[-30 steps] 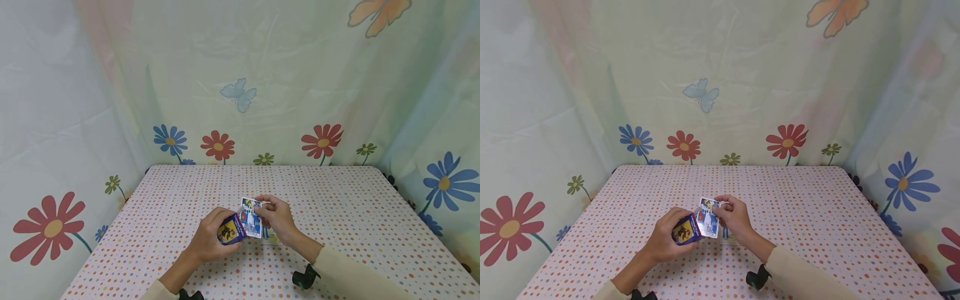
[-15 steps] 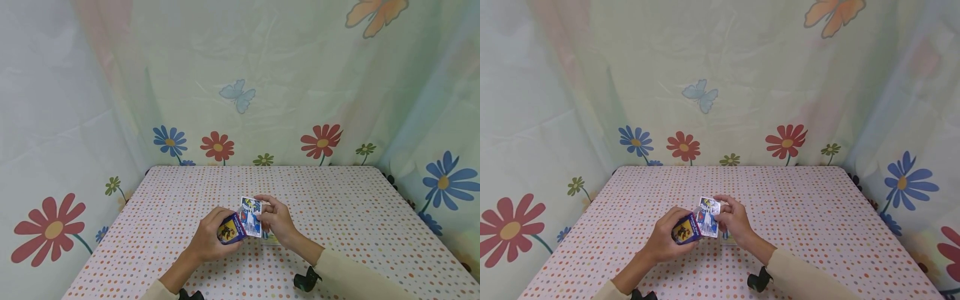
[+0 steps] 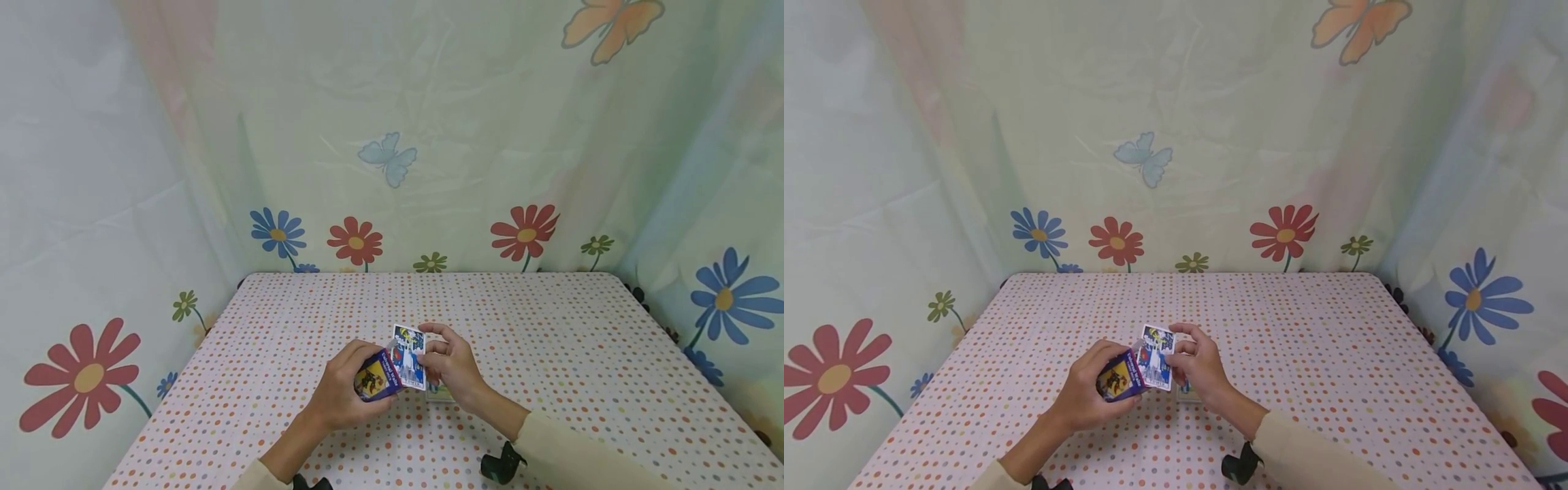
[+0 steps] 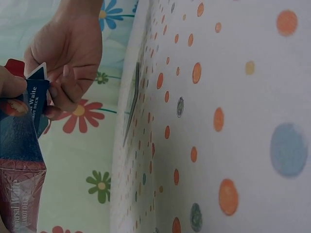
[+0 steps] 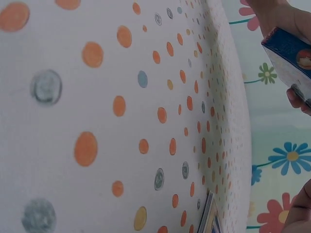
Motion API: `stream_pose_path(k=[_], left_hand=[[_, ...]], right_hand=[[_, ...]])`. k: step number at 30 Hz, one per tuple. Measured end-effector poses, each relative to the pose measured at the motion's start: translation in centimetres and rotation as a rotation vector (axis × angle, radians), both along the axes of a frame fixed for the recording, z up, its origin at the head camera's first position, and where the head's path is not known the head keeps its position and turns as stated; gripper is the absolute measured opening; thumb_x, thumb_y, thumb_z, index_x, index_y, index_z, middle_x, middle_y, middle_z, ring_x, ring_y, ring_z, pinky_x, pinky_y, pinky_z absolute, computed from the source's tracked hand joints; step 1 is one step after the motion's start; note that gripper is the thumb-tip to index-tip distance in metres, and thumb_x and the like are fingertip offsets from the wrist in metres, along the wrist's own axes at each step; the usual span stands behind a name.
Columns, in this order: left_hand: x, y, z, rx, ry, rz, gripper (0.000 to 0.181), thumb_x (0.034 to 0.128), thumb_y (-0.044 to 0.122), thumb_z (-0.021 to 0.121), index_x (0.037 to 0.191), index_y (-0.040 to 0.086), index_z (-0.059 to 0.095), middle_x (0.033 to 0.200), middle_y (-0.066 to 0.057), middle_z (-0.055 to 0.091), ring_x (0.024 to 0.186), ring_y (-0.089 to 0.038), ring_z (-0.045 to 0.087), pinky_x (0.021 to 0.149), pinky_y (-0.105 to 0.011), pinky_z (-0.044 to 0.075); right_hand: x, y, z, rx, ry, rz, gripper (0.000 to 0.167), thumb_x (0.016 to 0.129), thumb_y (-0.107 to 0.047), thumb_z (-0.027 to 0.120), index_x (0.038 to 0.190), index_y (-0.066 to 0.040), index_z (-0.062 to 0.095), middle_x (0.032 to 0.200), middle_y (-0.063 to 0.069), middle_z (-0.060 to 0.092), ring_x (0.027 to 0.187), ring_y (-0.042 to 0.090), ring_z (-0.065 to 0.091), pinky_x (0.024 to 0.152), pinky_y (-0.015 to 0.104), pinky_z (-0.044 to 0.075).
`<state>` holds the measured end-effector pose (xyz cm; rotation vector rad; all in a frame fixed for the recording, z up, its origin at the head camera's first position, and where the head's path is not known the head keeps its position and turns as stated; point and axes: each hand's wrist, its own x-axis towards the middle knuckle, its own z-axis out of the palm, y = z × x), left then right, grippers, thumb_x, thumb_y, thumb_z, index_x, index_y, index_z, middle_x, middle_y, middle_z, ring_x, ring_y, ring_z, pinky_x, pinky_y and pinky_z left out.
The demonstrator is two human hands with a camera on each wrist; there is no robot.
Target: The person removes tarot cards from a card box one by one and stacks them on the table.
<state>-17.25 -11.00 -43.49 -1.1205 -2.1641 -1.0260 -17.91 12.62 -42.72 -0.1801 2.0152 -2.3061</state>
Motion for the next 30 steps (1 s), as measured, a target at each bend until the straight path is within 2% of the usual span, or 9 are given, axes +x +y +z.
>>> stream_pose_path(k=[5,10,18,23,30], left_hand=[[0.1,0.0,-0.1,-0.014,-0.007,0.007,0.07,0.0708,0.031,0.089,0.129,0.01,0.058,0.12,-0.002,0.058,0.097,-0.01,0.06,0.078,-0.017,0.054],[0.0,0.0,-0.2,-0.017,0.002,0.013,0.07,0.0708,0.032,0.089,0.129,0.011,0.058,0.12,-0.002,0.058,0.096,-0.01,0.06,0.077,-0.016,0.053],[0.0,-0.2,-0.2,-0.011,-0.005,0.016,0.069,0.0714,0.032,0.089,0.13,0.011,0.058,0.119,-0.002,0.058,0.095,-0.009,0.06,0.076,-0.016,0.053],[-0.1,-0.2,-0.3,-0.008,-0.011,0.02,0.069,0.0707,0.03,0.089,0.13,0.01,0.058,0.119,-0.002,0.058,0.095,-0.01,0.059,0.075,-0.017,0.054],[0.0,-0.3,-0.2,-0.005,-0.016,0.036,0.07,0.0696,0.028,0.089,0.129,0.009,0.058,0.119,-0.003,0.059,0.093,-0.01,0.06,0.074,-0.016,0.054]], right_hand=[[0.1,-0.1,-0.1,-0.018,0.001,-0.005,0.065,0.081,0.009,0.061,0.142,0.003,0.043,0.087,0.013,0.06,0.051,0.013,0.045,0.046,0.022,0.038],[0.1,-0.1,-0.2,-0.004,0.017,-0.007,0.065,0.081,0.011,0.06,0.143,0.004,0.042,0.086,0.008,0.06,0.053,0.013,0.045,0.046,0.022,0.038],[-0.1,0.3,-0.3,0.022,0.031,-0.031,0.063,0.08,0.014,0.058,0.141,0.001,0.046,0.085,0.008,0.059,0.054,0.013,0.044,0.047,0.022,0.037],[-0.4,0.9,-0.5,0.028,0.023,-0.067,0.063,0.08,0.017,0.057,0.139,-0.001,0.048,0.084,0.009,0.056,0.053,0.013,0.04,0.047,0.023,0.034],[-1.4,2.3,-0.7,0.069,-0.016,-0.165,0.064,0.076,0.018,0.055,0.137,0.0,0.051,0.081,0.007,0.057,0.051,0.014,0.04,0.047,0.025,0.033]])
